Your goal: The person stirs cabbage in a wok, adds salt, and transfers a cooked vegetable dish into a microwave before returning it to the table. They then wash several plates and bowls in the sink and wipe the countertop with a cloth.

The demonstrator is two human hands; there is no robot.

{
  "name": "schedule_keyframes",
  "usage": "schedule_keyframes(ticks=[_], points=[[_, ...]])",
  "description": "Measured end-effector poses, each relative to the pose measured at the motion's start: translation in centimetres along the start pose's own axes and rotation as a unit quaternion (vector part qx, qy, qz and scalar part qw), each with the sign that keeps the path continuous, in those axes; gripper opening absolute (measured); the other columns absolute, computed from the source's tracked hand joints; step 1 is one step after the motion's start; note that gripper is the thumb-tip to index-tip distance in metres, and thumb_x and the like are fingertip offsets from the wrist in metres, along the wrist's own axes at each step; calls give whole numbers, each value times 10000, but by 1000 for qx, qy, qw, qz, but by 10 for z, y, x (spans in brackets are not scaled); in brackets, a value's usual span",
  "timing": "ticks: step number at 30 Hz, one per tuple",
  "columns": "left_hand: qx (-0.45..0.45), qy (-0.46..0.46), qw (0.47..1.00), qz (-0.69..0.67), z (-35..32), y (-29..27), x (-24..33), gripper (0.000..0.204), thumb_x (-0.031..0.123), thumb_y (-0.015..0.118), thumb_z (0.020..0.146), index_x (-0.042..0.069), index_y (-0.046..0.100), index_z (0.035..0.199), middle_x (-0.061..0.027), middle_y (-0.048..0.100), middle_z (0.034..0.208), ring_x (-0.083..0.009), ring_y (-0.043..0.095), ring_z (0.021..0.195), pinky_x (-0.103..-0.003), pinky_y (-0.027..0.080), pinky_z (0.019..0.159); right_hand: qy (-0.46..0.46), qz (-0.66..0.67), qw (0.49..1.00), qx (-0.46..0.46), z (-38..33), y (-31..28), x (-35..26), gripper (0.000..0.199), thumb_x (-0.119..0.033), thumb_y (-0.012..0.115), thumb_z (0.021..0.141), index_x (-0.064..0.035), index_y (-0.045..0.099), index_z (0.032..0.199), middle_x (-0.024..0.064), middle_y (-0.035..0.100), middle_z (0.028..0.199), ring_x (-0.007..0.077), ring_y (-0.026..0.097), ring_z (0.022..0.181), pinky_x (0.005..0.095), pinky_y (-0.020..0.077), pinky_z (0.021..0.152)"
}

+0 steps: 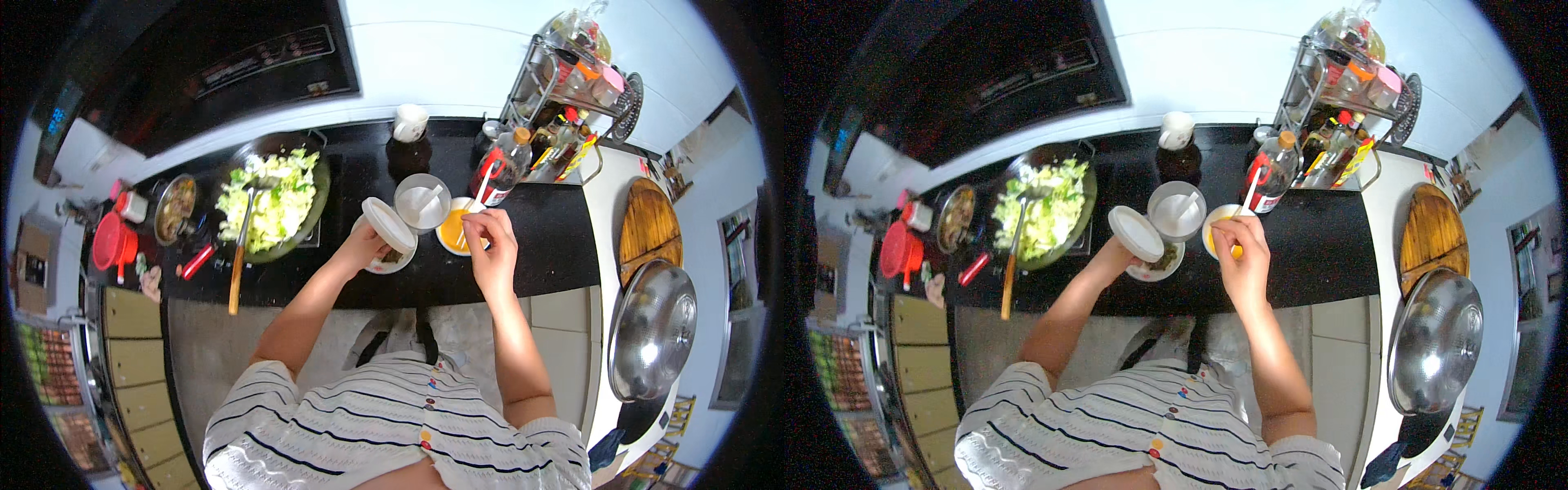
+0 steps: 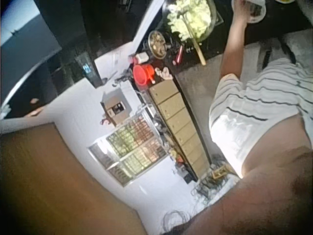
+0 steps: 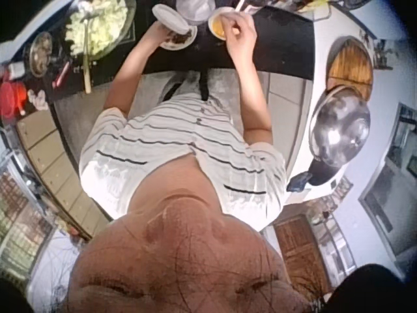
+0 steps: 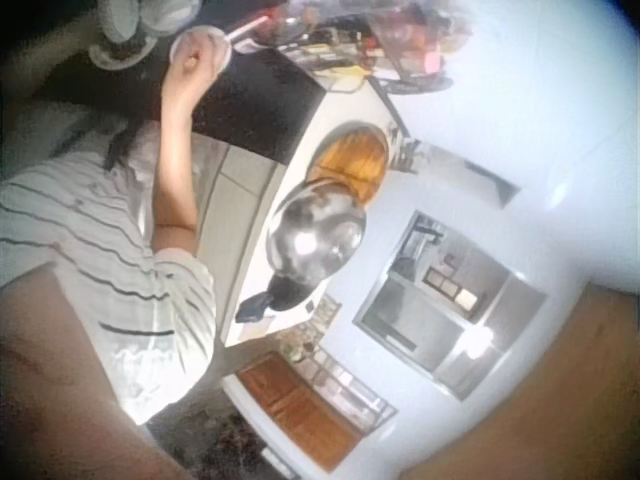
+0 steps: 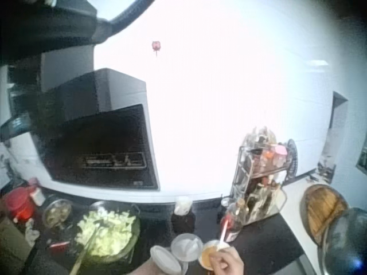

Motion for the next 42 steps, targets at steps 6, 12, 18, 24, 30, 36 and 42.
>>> schedule_keyframes(ticks=[6,12,18,24,30,36,42], points=[[92,65,993,-20,-111,-11,-33,213,10,535,879,24,624,1072,-15,646,925,-82,574,820,-254,468,708,-116,-102,974,-166,-12,41,-34,157,-24,719,761,-68,705,911,58,502,815,181,564,677,276,457,578],[190,127,973,19,-196,-38,-59,217,-16,541,854,-17,622,1056,-80,673,1004,-156,613,943,-314,488,839,-304,-205,899,-241,-35,109,-87,111,-28,664,682,-56,657,789,88,482,856,251,581,769,356,487,635],[256,146,954,45,-260,-78,-68,221,-13,547,847,-12,621,1055,-75,673,991,-139,607,940,-307,484,840,-380,-183,861,-284,-61,169,-145,37,-12,598,669,-19,561,673,113,469,877,280,574,835,370,489,628],[300,154,941,18,-317,-138,-82,265,24,576,843,-13,595,1105,-89,663,1025,-157,606,963,-315,485,844,-386,13,849,-360,-82,221,-205,117,-21,569,745,-83,587,843,78,518,838,271,555,837,388,458,722],[326,160,932,11,-346,-199,-97,269,57,594,843,-8,594,1104,-101,661,1033,-175,609,979,-326,484,849,-428,46,830,-356,-97,282,-232,134,-12,559,740,-64,594,858,81,520,834,274,555,824,377,462,714],[344,165,924,30,-354,-225,-110,256,56,581,836,-12,600,1082,-106,669,1010,-176,619,960,-327,487,838,-402,54,829,-385,-102,312,-243,139,5,548,734,-60,594,847,90,531,830,288,565,827,379,478,726],[376,168,911,22,-341,-210,-99,250,59,588,820,-17,608,1057,-112,675,986,-176,628,933,-324,491,824,-416,111,815,-389,-87,319,-226,116,27,617,745,-44,625,836,81,559,811,278,572,757,365,476,647]])
Point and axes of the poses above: each hand's wrist, its own z-axis towards the middle knuckle, its own y-axis out of the palm, x = y × z, the point moved 2 cm from there along z, towards the middle knuckle
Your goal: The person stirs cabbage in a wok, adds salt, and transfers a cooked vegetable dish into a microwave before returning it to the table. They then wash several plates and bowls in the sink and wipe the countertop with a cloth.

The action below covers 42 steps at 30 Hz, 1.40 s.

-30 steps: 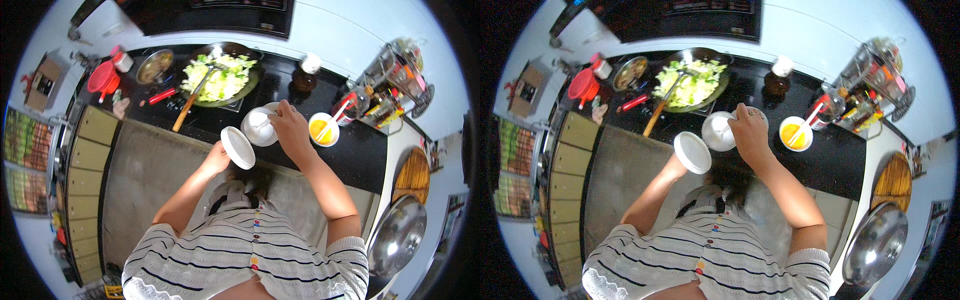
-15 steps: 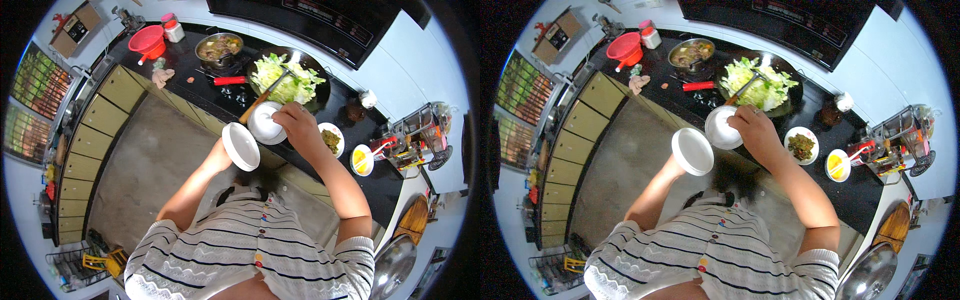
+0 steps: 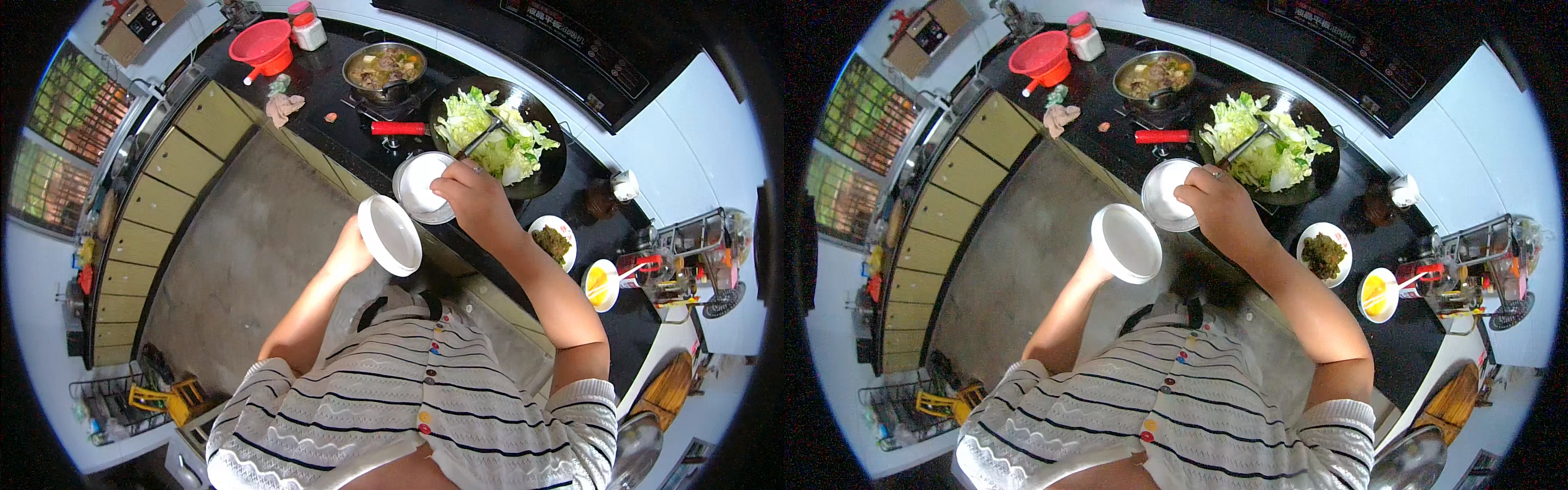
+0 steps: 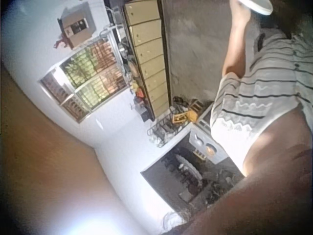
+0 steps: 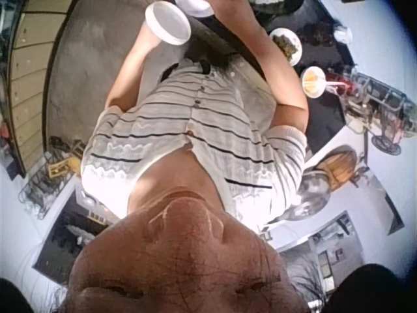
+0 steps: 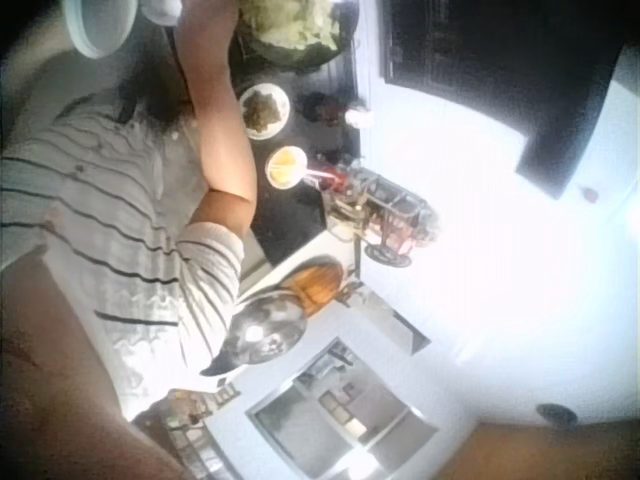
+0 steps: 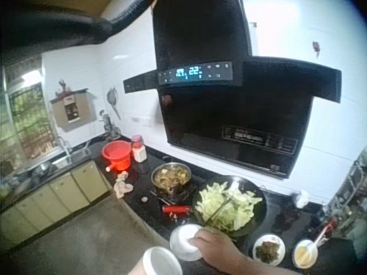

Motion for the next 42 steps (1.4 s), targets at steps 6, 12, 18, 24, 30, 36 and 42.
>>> schedule_keyframes(ticks=[6,12,18,24,30,36,42], points=[[20,-9,999,30,0,35,7,262,79,599,821,-11,602,1068,-114,673,985,-179,631,932,-323,494,816,26,3,1000,15,-20,-24,26,136,1,640,740,-59,657,861,66,580,822,244,584,767,336,482,653],[19,-43,998,33,5,63,7,278,98,607,829,-12,594,1084,-115,671,994,-181,630,934,-323,496,814,-10,-3,1000,23,-40,-37,48,239,27,598,694,-61,646,910,62,578,871,259,572,834,357,490,720],[17,-47,997,60,11,67,12,278,101,602,840,-20,602,1091,-121,672,990,-177,625,940,-327,495,820,0,20,999,47,-45,-45,55,136,18,641,742,-38,647,866,82,579,821,259,581,757,339,482,659],[17,-26,999,44,20,68,21,249,75,588,845,-27,615,1071,-116,678,980,-169,622,920,-323,494,820,43,44,997,45,-49,-41,59,101,13,644,761,-12,634,859,105,572,811,283,574,745,340,476,656],[11,-19,998,60,26,66,22,218,49,567,850,-28,625,1046,-104,682,962,-161,621,911,-320,494,817,73,54,995,36,-51,-33,58,76,-1,644,779,-14,637,854,105,574,805,276,573,724,332,469,641],[17,-31,998,52,29,62,14,219,60,564,857,-29,623,1049,-108,680,967,-170,624,922,-324,494,819,208,89,973,44,-52,-33,54,57,-47,653,806,-26,657,859,84,585,749,214,576,632,297,457,588],[16,-33,996,80,30,57,14,230,72,572,855,-28,617,1057,-113,677,980,-177,624,931,-328,494,823,352,191,910,106,-61,-30,63,111,-114,645,861,-7,668,882,47,647,724,109,584,625,249,462,590]])
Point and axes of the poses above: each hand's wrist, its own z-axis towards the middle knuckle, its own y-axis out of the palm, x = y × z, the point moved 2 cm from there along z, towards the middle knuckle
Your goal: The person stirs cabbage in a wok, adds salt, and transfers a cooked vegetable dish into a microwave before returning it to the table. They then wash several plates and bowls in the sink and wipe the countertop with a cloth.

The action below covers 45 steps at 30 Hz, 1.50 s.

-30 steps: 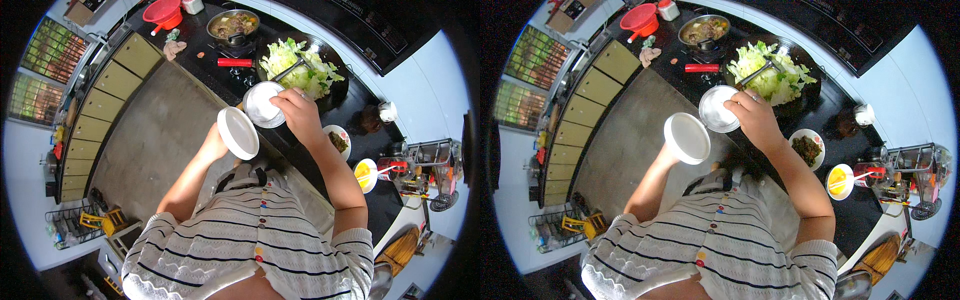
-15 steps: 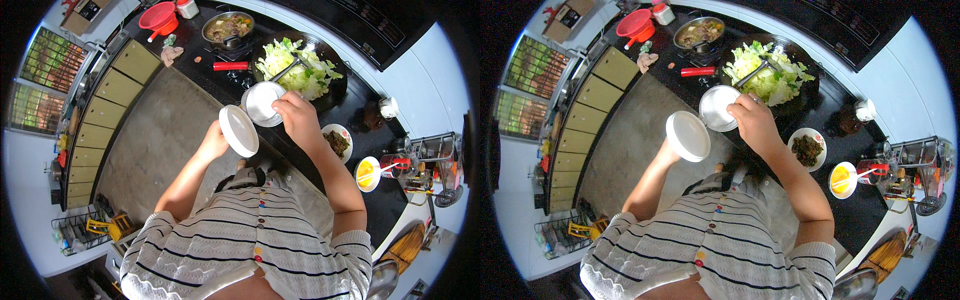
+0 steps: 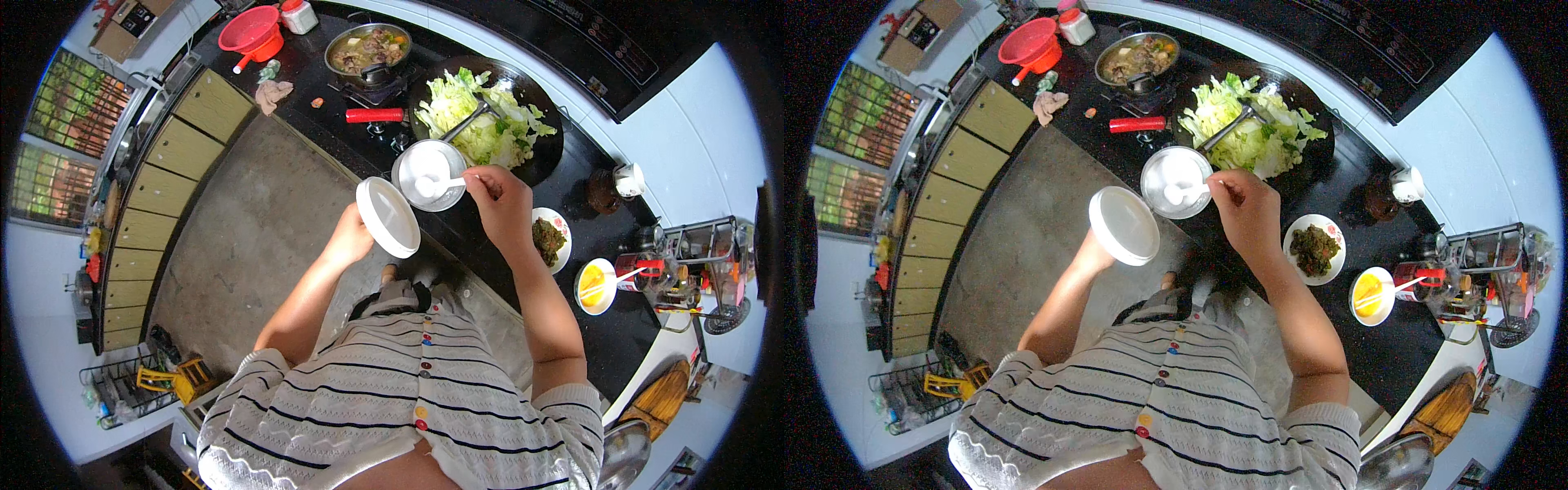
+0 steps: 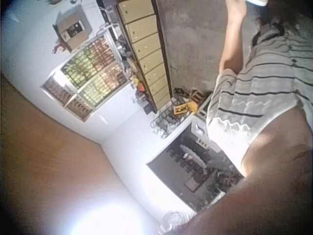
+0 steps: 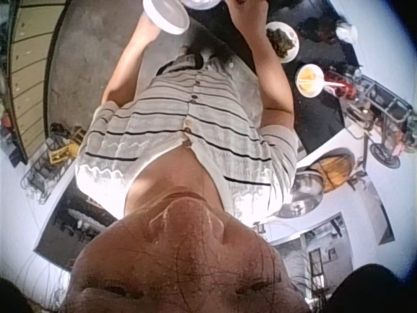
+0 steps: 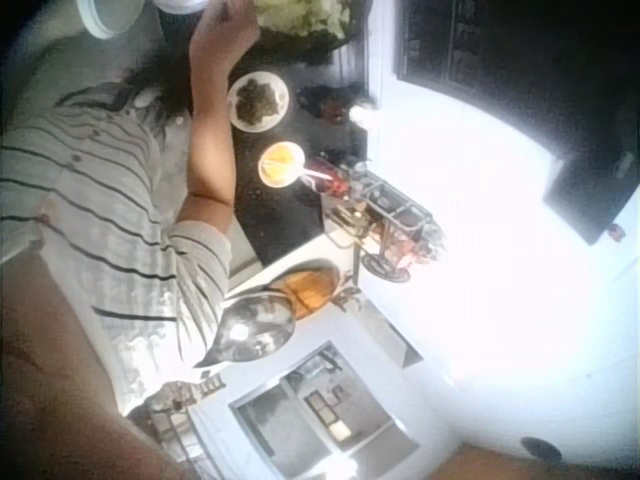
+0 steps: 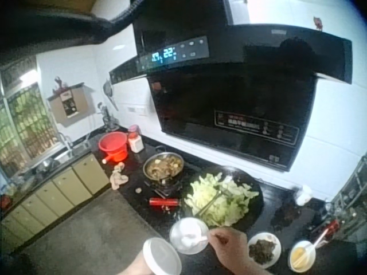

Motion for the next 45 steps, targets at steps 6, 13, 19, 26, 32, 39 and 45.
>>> schedule_keyframes(ticks=[6,13,19,26,32,39,45], points=[[-5,0,1000,-18,2,-3,-9,233,66,569,854,-26,614,1063,-114,677,982,-183,625,931,-335,495,823,66,54,996,-1,4,1,15,139,-122,631,876,4,672,920,41,649,712,83,569,618,227,454,584],[16,-44,997,-66,-1,-5,-14,262,52,561,860,-29,596,1107,-115,662,1041,-191,610,979,-333,482,849,162,202,966,5,5,1,16,158,-103,624,884,45,646,936,68,644,737,89,547,614,210,434,574],[87,-160,975,-124,0,-7,-13,386,44,581,860,-13,512,1236,-105,622,1110,-174,587,976,-318,478,829,185,305,933,45,13,-7,16,148,-103,632,884,33,643,941,70,645,770,110,576,642,202,473,609],[138,-190,961,-150,-12,-29,-9,394,60,569,887,-37,489,1260,-129,584,1198,-204,538,1104,-327,427,942,97,295,935,173,92,-59,25,139,-88,652,862,36,649,926,77,662,791,111,597,675,217,471,614],[184,-166,961,-124,-34,-39,-26,404,71,552,899,-38,469,1279,-137,561,1236,-209,512,1143,-331,406,970,62,260,947,177,167,-56,61,116,-44,665,819,49,633,880,122,680,776,124,625,643,211,486,594],[195,-175,958,-116,-67,-50,-49,387,84,578,890,-19,494,1254,-119,576,1200,-195,528,1111,-333,435,937,-4,206,960,187,230,-42,86,82,-18,654,808,51,623,838,135,680,728,147,649,602,224,512,558],[217,-184,952,-111,-82,-53,-59,406,108,596,885,-6,491,1260,-113,569,1203,-197,528,1102,-341,433,934,11,103,967,232,253,-87,98,76,-35,663,794,35,638,810,110,689,706,136,661,596,236,522,576]])
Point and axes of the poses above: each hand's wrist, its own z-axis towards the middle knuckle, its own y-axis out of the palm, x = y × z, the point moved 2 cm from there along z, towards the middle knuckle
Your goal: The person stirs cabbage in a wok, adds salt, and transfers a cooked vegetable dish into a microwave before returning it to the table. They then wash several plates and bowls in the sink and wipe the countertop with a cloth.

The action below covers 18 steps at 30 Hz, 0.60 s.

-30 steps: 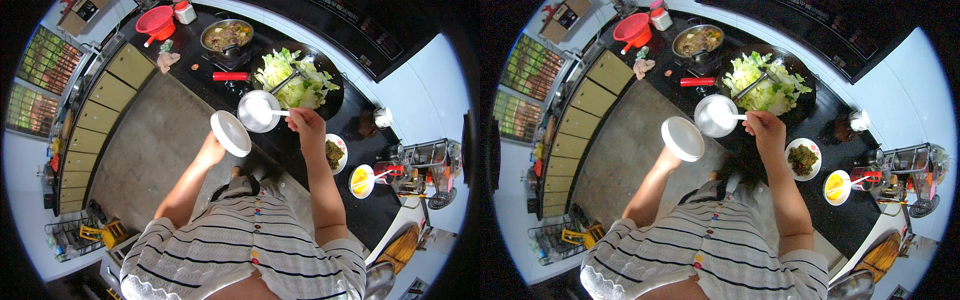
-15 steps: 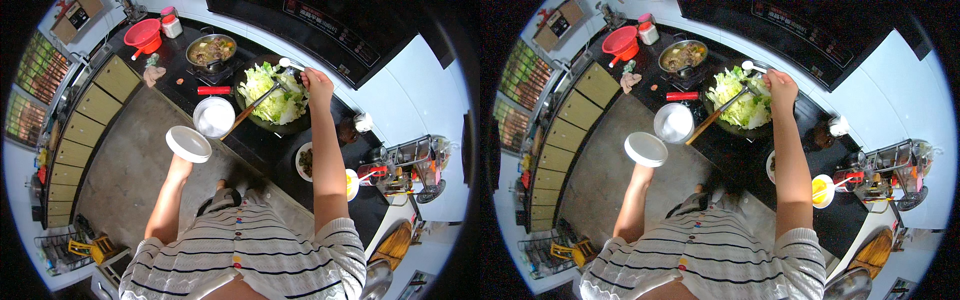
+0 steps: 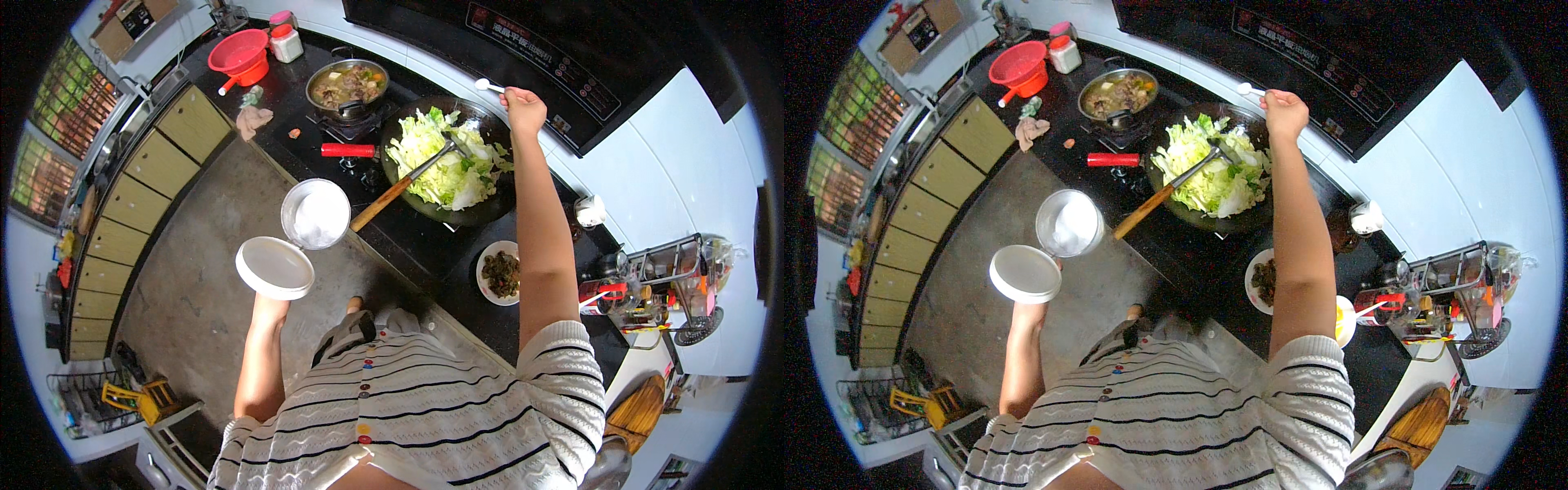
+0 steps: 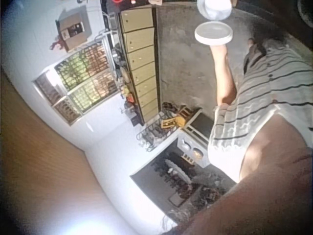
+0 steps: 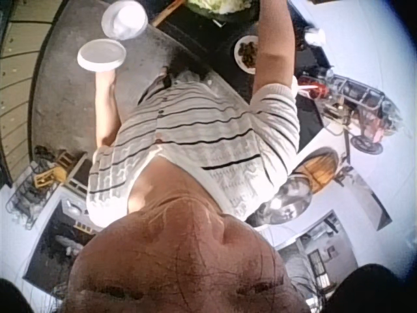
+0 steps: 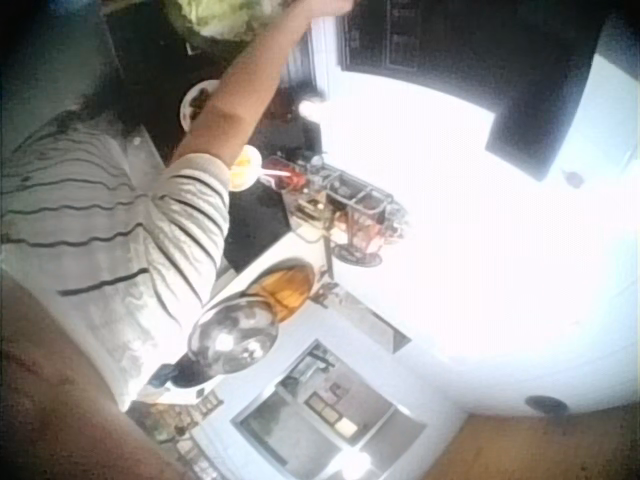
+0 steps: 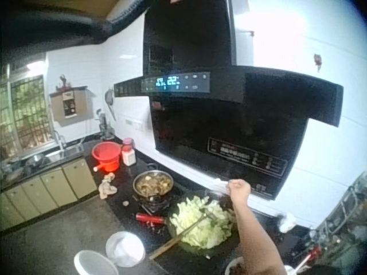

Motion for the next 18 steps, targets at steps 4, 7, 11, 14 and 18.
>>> schedule_keyframes(ticks=[4,7,11,14,18], points=[[-18,-23,999,-27,3,-3,-18,408,113,603,882,0,494,1258,-104,572,1200,-195,524,1107,-339,425,941,-25,-47,999,9,3,-38,10,80,-49,670,785,22,659,820,91,693,704,119,656,606,230,512,579],[-37,-35,998,-31,5,4,-14,409,118,605,882,2,495,1259,-100,571,1203,-192,521,1111,-336,423,942,-36,-72,997,-10,-8,-62,17,80,-56,665,791,19,664,818,84,691,698,112,649,605,228,504,572],[-68,-20,997,-22,6,16,-3,411,121,599,886,0,491,1264,-104,565,1216,-188,516,1124,-335,418,951,2,-54,996,-71,-44,-75,14,86,-72,653,795,12,665,811,69,683,678,102,628,581,232,484,552],[-20,18,998,-49,4,36,12,217,170,655,870,48,594,1038,-11,569,923,-110,495,816,-274,399,705,1,-112,986,-120,-66,-79,15,113,-115,670,779,-4,676,800,48,678,658,97,630,583,245,486,556],[-8,43,997,-64,4,46,9,142,198,690,857,81,648,926,35,568,772,-71,491,664,-245,397,585,-57,-207,965,-149,-86,-70,17,122,-167,677,756,-50,698,783,59,669,641,154,634,559,277,504,585]])
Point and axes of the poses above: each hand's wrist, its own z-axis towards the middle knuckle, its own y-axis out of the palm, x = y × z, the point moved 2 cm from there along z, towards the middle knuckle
